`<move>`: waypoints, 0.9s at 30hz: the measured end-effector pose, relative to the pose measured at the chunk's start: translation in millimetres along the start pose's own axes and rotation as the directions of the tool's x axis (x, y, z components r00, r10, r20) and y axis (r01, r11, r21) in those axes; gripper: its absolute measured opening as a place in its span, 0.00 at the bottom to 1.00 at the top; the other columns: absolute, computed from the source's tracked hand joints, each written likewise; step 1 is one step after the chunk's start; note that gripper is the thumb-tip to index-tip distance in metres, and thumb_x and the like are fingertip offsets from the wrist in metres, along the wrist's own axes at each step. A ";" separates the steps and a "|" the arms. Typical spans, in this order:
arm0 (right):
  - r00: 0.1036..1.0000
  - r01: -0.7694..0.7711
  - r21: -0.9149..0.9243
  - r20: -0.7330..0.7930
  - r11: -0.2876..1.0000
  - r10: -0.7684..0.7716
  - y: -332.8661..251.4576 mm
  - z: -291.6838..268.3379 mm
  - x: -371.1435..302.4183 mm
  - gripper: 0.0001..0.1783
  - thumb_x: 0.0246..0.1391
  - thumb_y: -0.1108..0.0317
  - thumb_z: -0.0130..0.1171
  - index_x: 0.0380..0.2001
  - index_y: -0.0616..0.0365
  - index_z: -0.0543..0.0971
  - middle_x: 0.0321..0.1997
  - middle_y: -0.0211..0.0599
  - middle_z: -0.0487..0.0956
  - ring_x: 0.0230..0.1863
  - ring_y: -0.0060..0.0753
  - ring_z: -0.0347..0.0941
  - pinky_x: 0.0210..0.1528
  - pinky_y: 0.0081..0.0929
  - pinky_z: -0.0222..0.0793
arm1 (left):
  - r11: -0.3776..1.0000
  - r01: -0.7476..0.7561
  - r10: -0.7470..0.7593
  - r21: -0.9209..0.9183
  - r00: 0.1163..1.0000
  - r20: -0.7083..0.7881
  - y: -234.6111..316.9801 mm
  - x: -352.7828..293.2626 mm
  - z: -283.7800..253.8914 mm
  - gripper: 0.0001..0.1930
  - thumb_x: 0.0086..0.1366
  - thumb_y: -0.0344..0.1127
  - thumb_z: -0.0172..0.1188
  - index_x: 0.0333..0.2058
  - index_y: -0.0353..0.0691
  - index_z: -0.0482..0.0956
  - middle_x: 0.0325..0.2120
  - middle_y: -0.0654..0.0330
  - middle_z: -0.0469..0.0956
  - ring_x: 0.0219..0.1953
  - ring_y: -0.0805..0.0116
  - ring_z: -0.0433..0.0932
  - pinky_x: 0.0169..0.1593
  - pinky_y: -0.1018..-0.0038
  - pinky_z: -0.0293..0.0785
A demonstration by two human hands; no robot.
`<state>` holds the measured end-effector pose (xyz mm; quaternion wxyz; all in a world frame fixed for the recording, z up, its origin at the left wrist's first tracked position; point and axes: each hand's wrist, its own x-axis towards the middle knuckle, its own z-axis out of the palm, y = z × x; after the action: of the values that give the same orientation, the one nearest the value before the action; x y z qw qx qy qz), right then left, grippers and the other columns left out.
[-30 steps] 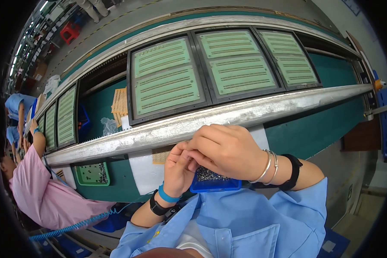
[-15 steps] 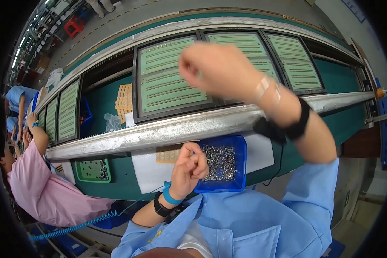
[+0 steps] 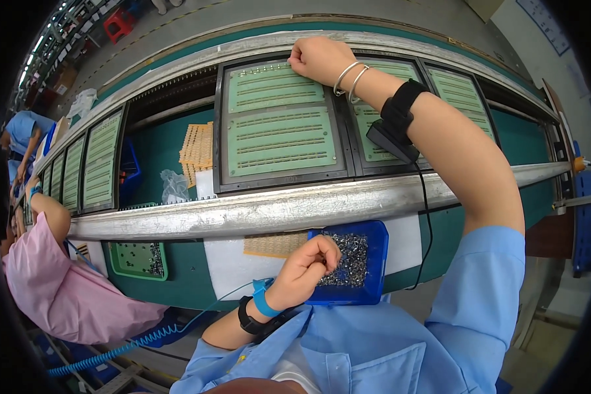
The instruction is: The person picks up small metal components from a blue bin by hand and places them into slots on a circuit board. This process is repeated multiple times before the person presses down on the board and slides it along the assembly line.
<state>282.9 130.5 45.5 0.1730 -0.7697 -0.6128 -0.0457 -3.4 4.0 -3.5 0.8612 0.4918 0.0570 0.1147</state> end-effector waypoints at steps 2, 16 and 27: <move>1.000 0.018 0.001 -0.008 1.000 -0.018 0.1 0.7 -0.3 0.10 0.49 0.58 0.55 0.26 0.52 0.76 0.21 0.28 0.74 0.24 0.32 0.71 0.28 0.29 0.68 | 1.000 -0.002 0.002 0.000 1.000 0.014 -0.5 0.2 0.0 0.11 0.51 0.15 0.36 0.28 0.37 0.64 0.29 0.61 0.63 0.28 0.75 0.60 0.36 0.81 0.61; 0.972 0.176 -0.045 -0.152 0.983 -0.181 -27.2 -50.2 -43.7 0.08 0.49 0.60 0.56 0.31 0.51 0.76 0.26 0.28 0.75 0.28 0.34 0.73 0.30 0.28 0.68 | 0.981 -0.139 0.141 -0.136 0.990 0.010 4.1 0.1 7.5 0.10 0.58 0.15 0.42 0.27 0.39 0.66 0.39 0.55 0.67 0.51 0.57 0.70 0.56 0.64 0.64; 0.954 -0.301 0.948 0.298 0.104 0.043 -120.5 -62.8 -250.1 0.11 0.52 0.67 0.58 0.34 0.63 0.73 0.28 0.29 0.76 0.29 0.19 0.72 0.32 0.17 0.69 | 0.569 -0.561 0.679 0.601 0.733 0.042 26.3 -15.4 7.2 0.10 0.60 0.22 0.45 0.40 0.43 0.64 0.44 0.52 0.66 0.49 0.56 0.71 0.63 0.54 0.46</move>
<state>115.0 -98.9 58.9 0.5802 -0.5287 -0.4085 0.4658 -20.5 7.0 22.6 0.5634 0.7024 -0.0044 0.4349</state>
